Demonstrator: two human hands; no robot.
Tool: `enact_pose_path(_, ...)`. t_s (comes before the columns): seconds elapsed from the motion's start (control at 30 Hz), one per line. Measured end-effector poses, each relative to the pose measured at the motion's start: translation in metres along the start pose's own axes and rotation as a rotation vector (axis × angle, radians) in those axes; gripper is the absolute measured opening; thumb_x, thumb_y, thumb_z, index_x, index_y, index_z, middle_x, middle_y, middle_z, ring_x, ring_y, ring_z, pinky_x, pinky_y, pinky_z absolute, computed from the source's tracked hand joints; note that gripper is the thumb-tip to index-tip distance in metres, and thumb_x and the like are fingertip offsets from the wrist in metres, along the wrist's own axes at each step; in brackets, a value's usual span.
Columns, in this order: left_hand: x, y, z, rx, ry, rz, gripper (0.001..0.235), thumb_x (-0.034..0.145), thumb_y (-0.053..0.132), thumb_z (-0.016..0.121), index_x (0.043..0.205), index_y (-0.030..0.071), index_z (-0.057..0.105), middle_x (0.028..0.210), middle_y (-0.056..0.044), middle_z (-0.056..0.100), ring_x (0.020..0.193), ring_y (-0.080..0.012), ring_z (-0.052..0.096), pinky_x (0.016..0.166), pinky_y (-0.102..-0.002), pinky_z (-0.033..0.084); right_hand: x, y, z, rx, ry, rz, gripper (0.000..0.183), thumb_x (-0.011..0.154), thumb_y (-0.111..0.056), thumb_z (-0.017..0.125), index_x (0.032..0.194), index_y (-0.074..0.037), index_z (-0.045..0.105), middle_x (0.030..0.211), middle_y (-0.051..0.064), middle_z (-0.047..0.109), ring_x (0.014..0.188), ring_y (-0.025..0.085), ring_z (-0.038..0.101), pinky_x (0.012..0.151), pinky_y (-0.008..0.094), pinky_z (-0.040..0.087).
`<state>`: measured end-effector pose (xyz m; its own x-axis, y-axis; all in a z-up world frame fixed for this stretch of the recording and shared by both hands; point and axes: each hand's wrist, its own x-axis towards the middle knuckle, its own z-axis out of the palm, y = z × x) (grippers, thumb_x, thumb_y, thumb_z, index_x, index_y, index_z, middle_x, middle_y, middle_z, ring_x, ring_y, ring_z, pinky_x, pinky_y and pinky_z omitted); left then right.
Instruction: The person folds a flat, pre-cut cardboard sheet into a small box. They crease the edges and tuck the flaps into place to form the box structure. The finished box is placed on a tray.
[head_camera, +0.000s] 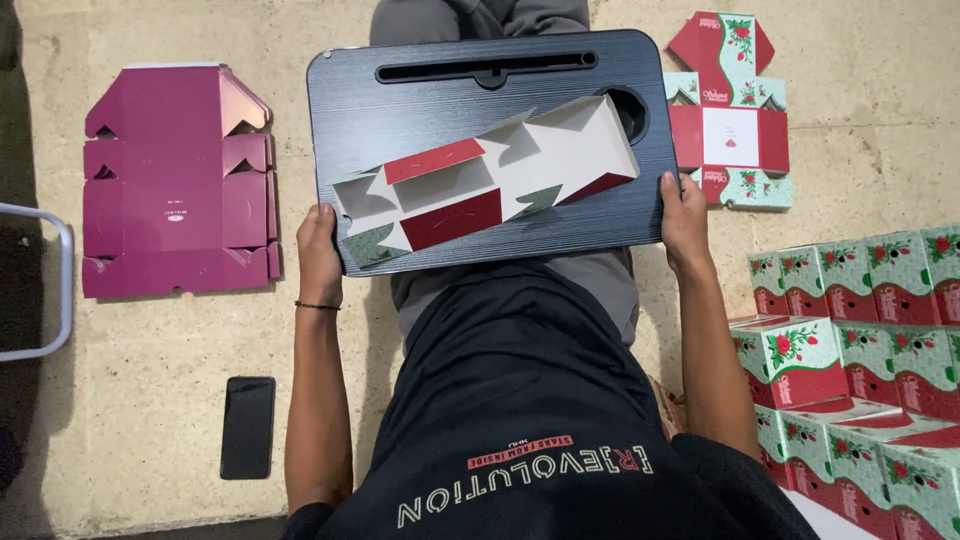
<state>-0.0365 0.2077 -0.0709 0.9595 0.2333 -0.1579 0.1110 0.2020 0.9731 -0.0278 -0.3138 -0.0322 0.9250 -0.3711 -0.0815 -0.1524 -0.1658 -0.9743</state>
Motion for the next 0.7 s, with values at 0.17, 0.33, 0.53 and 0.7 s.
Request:
enact_pose_path(0.17, -0.011, 0.021, 0.013, -0.034, 0.023, -0.003, 0.023, 0.112, 0.024, 0.05, 0.112, 0.008, 0.067, 0.098, -0.004, 0.07, 0.086, -0.0107, 0.068, 0.085, -0.031, 0.056, -0.001, 0.002, 0.001, 0.018, 0.008, 0.009, 0.023, 0.113, -0.028, 0.055, 0.112, -0.007, 0.065, 0.079, -0.002, 0.057, 0.066, 0.007, 0.06, 0.059, 0.024, 0.05)
enact_pose_path(0.33, -0.004, 0.005, 0.002, -0.046, 0.027, -0.004, 0.023, 0.112, 0.025, 0.051, 0.111, 0.008, 0.067, 0.096, -0.004, 0.07, 0.083, -0.0114, 0.068, 0.082, -0.031, 0.056, -0.002, -0.004, 0.005, 0.047, 0.032, -0.003, 0.021, 0.113, -0.026, 0.056, 0.108, -0.007, 0.065, 0.077, -0.001, 0.057, 0.063, 0.008, 0.06, 0.058, 0.024, 0.051)
enact_pose_path(0.53, 0.002, -0.017, -0.006, -0.046, 0.017, -0.01, 0.022, 0.112, 0.026, 0.052, 0.108, 0.009, 0.065, 0.09, -0.003, 0.068, 0.076, -0.0103, 0.067, 0.075, -0.028, 0.057, -0.008, 0.003, 0.001, 0.062, 0.055, 0.0, 0.02, 0.113, -0.026, 0.057, 0.107, -0.009, 0.066, 0.076, -0.002, 0.057, 0.063, 0.007, 0.061, 0.058, 0.022, 0.051)
enact_pose_path(0.7, -0.031, 0.07, 0.032, 0.012, 0.014, 0.021, 0.023, 0.112, 0.027, 0.051, 0.109, 0.008, 0.063, 0.086, -0.005, 0.064, 0.074, -0.0127, 0.064, 0.071, -0.03, 0.057, 0.009, 0.07, -0.052, -0.064, 0.144, -0.169, 0.025, 0.113, -0.028, 0.065, 0.11, -0.002, 0.066, 0.09, 0.006, 0.058, 0.082, 0.013, 0.054, 0.074, 0.032, 0.049)
